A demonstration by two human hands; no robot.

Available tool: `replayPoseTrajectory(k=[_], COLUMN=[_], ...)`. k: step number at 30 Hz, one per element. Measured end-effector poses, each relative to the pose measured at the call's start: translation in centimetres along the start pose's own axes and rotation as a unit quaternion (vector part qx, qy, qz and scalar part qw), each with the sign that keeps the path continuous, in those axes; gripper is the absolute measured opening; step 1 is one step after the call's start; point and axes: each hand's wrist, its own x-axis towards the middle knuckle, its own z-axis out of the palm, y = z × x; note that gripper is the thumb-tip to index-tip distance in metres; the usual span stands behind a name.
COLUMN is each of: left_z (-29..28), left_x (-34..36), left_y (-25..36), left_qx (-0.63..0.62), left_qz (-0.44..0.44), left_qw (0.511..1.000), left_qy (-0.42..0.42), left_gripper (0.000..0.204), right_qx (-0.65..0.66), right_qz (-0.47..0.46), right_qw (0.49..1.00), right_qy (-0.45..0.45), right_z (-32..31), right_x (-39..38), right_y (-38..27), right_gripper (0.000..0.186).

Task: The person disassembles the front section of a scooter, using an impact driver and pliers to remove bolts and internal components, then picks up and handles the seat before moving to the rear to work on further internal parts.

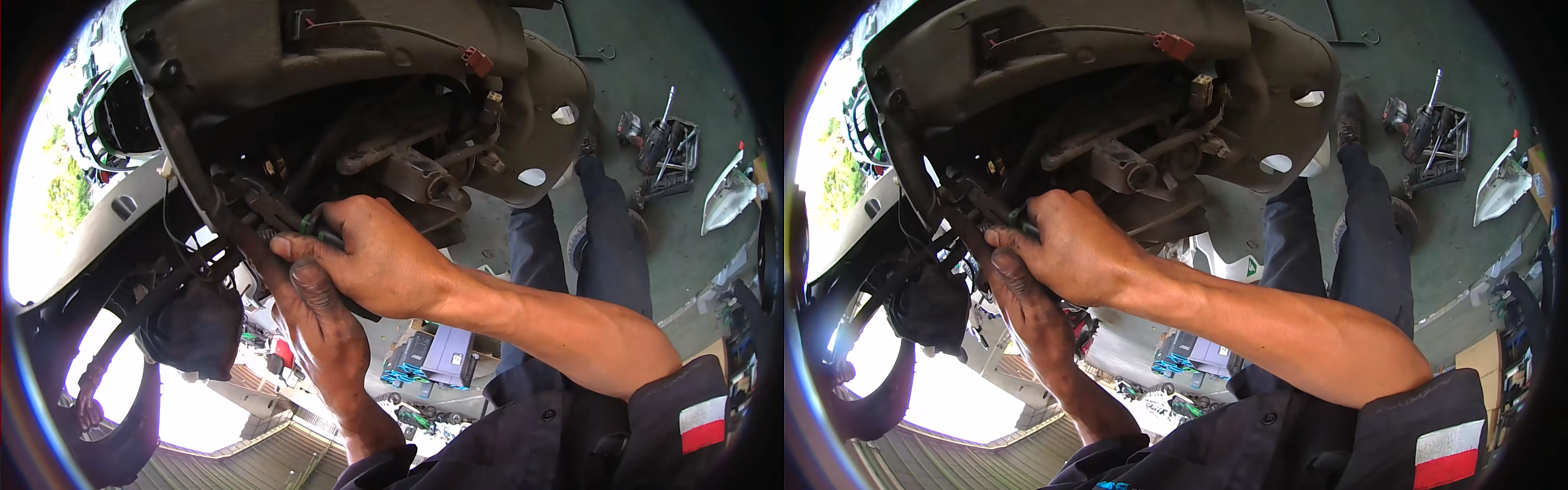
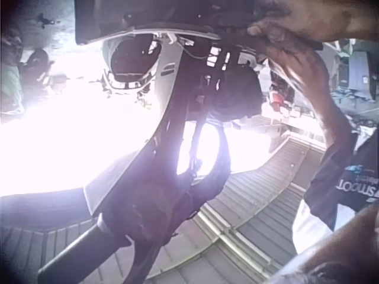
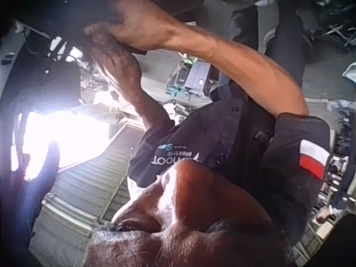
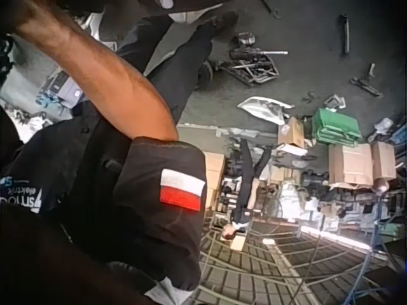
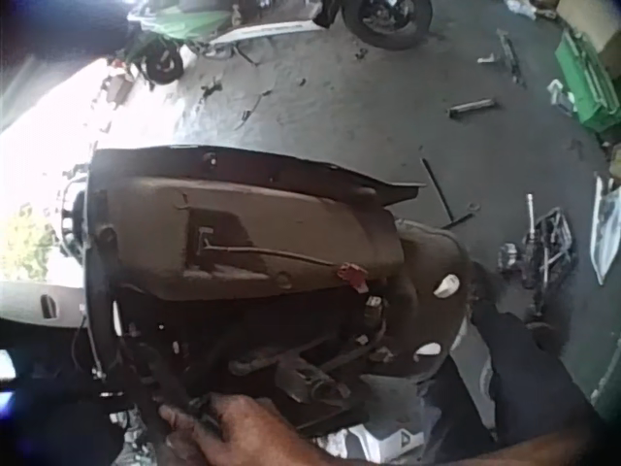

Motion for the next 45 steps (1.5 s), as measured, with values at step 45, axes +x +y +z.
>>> replayPoseTrajectory(k=[45], left_z=[1.3], left_x=[0.1], left_y=[-0.2], left_qx=[0.032], left_qz=[0.11], left_qw=[0.992], left_qy=[0.06], left_gripper=[0.07], right_qx=[-0.705], right_qz=[-0.218], right_qw=[0.664], right_qy=[-0.123], right_z=[-6.2], right_x=[1.9], right_y=[-10.9], right_gripper=[0.021])
